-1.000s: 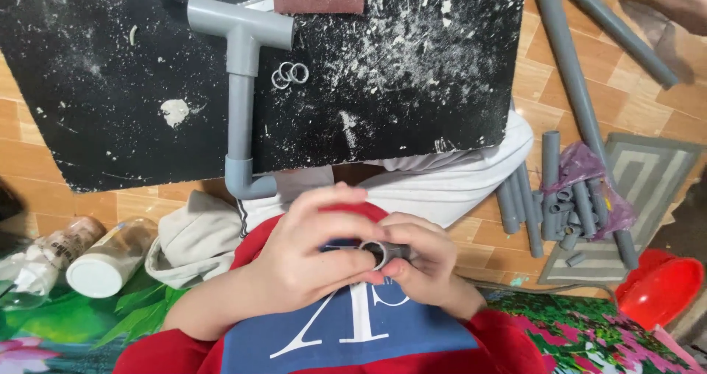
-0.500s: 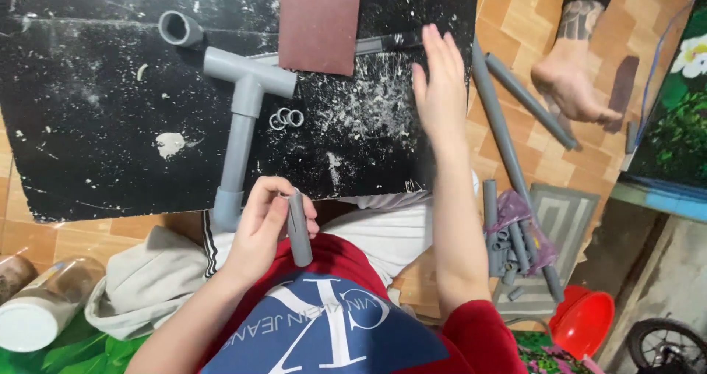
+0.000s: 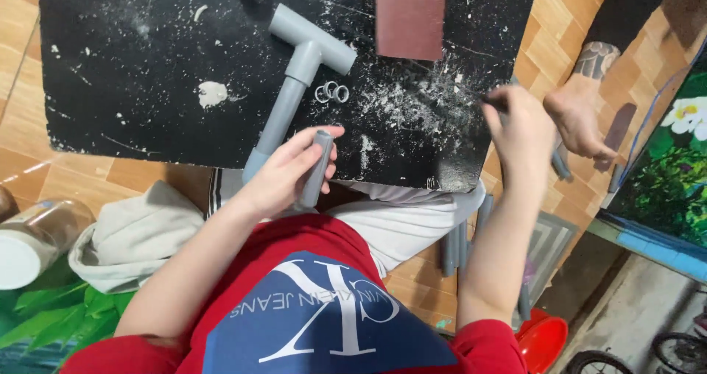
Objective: The person assembles gray PVC pipes and fittings on a black table. They connect a straight pipe to an elbow joint, then attach a T-joint to form a structure. The person uses sandpaper to smooth the ends of the pipes and fittings before connecting them.
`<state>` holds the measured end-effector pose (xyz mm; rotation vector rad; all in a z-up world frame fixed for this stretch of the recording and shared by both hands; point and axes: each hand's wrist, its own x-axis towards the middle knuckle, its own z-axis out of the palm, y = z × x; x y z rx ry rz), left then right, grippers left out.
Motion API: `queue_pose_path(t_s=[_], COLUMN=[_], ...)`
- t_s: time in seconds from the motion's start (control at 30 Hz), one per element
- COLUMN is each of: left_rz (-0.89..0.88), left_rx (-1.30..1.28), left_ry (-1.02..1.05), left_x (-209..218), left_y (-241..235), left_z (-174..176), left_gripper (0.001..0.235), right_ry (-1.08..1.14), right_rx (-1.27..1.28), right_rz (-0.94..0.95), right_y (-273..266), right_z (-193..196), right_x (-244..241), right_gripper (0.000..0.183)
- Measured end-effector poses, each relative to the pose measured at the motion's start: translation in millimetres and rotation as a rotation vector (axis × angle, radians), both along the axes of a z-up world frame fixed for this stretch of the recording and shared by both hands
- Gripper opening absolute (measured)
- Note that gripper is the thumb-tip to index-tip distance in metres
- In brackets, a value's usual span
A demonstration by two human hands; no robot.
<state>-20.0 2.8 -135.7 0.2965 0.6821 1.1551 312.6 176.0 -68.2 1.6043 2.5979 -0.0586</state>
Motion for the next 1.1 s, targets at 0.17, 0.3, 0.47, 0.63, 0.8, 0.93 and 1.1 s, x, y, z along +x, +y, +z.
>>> queue_pose_path(t_s=[0.17, 0.3, 0.47, 0.63, 0.8, 0.93, 1.1], left_rz=[-0.098, -0.125, -0.222, -0.221, -0.188, -0.128, -0.090], left_rx=[0.125, 0.157, 0.247, 0.125, 0.088, 0.112, 0.131], left_ry=[-0.036, 0.000, 0.038, -0.040, -0.069, -0.047, -0.006], left_x=[-8, -1, 6, 20, 33, 42, 48], left_y=[5, -3, -5, -4, -9, -8, -9], left_z=[-6, -12, -10, -9, -17, -18, -18], left_gripper=[0.054, 0.047, 0.058, 0.062, 0.057, 0.054, 0.052], right_ry=[-0.316, -0.129, 0.700, 1.011, 1.009, 0.931, 0.884], right_rx=[0.114, -0.152, -0.398, -0.685, -0.626, -0.609, -0.587], right_rz=[-0.083, -0.302, -0.806, -0.866, -0.592, -0.514, -0.474], right_y=[-69, -127, -167, -197, -201, -195, -192], right_z=[73, 106, 42, -7, -1, 11, 16], right_x=[21, 29, -10, -63, -106, -121, -125], right_gripper=[0.013, 0.024, 0.015, 0.027, 0.025, 0.021, 0.021])
